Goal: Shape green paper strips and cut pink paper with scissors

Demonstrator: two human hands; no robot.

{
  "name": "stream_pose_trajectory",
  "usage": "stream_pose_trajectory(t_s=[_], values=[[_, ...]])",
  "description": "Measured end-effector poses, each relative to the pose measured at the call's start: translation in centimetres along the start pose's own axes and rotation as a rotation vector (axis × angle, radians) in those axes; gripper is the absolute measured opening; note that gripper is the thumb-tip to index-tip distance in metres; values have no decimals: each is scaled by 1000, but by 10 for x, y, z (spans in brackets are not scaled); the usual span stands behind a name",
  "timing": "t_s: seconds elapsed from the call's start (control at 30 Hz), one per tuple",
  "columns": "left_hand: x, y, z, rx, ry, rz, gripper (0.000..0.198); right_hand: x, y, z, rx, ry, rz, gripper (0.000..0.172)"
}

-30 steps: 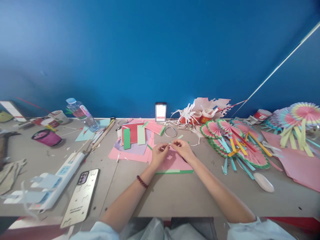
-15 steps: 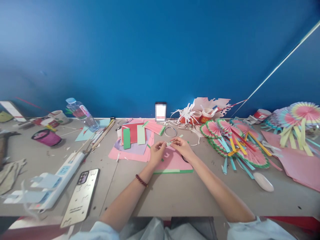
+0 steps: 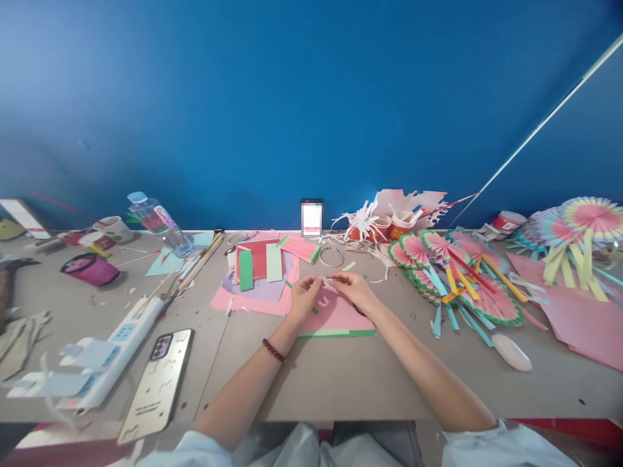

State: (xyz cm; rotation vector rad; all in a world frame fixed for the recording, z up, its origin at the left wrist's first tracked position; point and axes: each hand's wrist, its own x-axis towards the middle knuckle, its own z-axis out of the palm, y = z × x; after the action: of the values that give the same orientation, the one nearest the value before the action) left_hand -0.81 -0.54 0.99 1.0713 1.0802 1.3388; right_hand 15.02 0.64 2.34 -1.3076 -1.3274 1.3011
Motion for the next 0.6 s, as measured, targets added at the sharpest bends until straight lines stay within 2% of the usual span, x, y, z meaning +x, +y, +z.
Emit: stream_pose_trajectory(t_s=[0.23, 0.5, 0.6], values=[[0, 2, 0, -24, -5, -36, 42, -1, 0, -2, -93, 20, -3, 31], [3, 5, -3, -23, 35, -30, 41, 2, 5, -2, -91, 12, 45, 33], [6, 3, -5, -45, 25, -39, 42, 2, 3, -1, -83, 19, 5, 28]])
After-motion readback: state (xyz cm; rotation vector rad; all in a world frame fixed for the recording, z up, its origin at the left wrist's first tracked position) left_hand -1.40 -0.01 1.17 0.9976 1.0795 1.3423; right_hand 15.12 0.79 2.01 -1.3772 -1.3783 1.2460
